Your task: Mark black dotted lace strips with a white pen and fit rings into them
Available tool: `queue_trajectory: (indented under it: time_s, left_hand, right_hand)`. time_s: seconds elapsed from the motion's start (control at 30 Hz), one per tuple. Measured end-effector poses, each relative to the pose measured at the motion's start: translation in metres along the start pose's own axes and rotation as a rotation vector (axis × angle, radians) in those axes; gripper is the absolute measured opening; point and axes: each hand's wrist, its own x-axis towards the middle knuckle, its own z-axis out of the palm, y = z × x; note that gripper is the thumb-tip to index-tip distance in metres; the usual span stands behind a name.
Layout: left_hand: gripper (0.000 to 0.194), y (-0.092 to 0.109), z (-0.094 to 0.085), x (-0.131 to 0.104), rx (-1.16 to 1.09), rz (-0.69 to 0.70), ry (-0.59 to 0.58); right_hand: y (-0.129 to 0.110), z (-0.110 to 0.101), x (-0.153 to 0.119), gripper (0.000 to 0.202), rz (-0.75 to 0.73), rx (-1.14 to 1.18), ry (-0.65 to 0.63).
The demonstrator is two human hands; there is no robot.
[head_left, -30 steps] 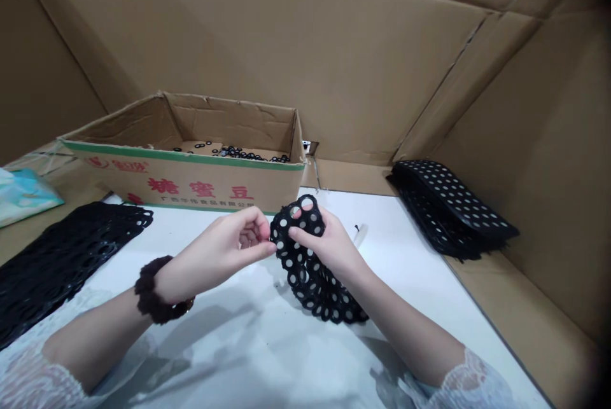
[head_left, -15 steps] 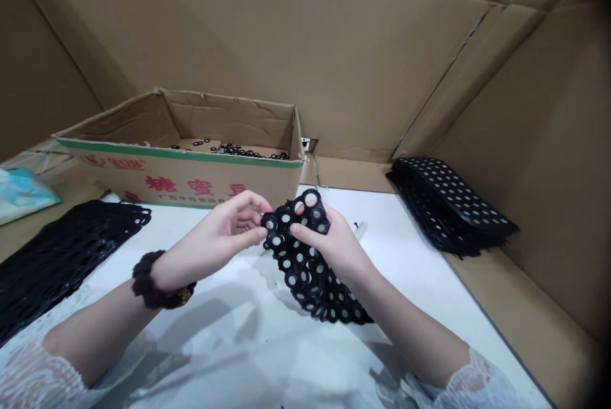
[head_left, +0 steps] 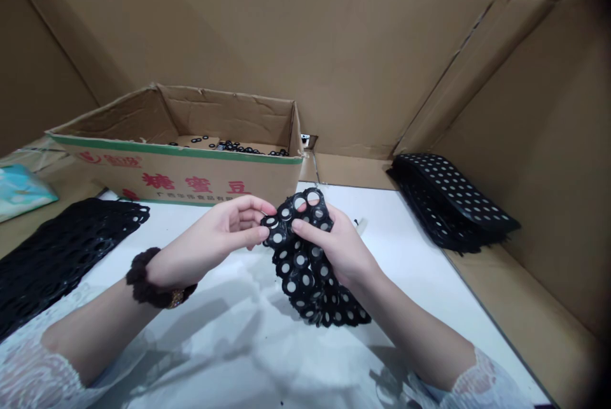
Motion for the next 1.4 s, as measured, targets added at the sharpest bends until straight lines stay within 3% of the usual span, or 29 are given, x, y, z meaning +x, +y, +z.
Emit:
queue_trajectory:
  time_s: [0.87,1.4]
  left_hand:
    - [0.019,-0.001,0.001,0.000,-0.055,-0.018,-0.019]
    - [0.015,0.015,0.003,-0.010,0.175,0.106,0.128]
  right_hand:
    - [-0.008,0.003,-0.007,0.024,0.079,0.075,0.010]
    - [-0.008,0.002,-0.008,0.025,0.085,0.112,-0.009]
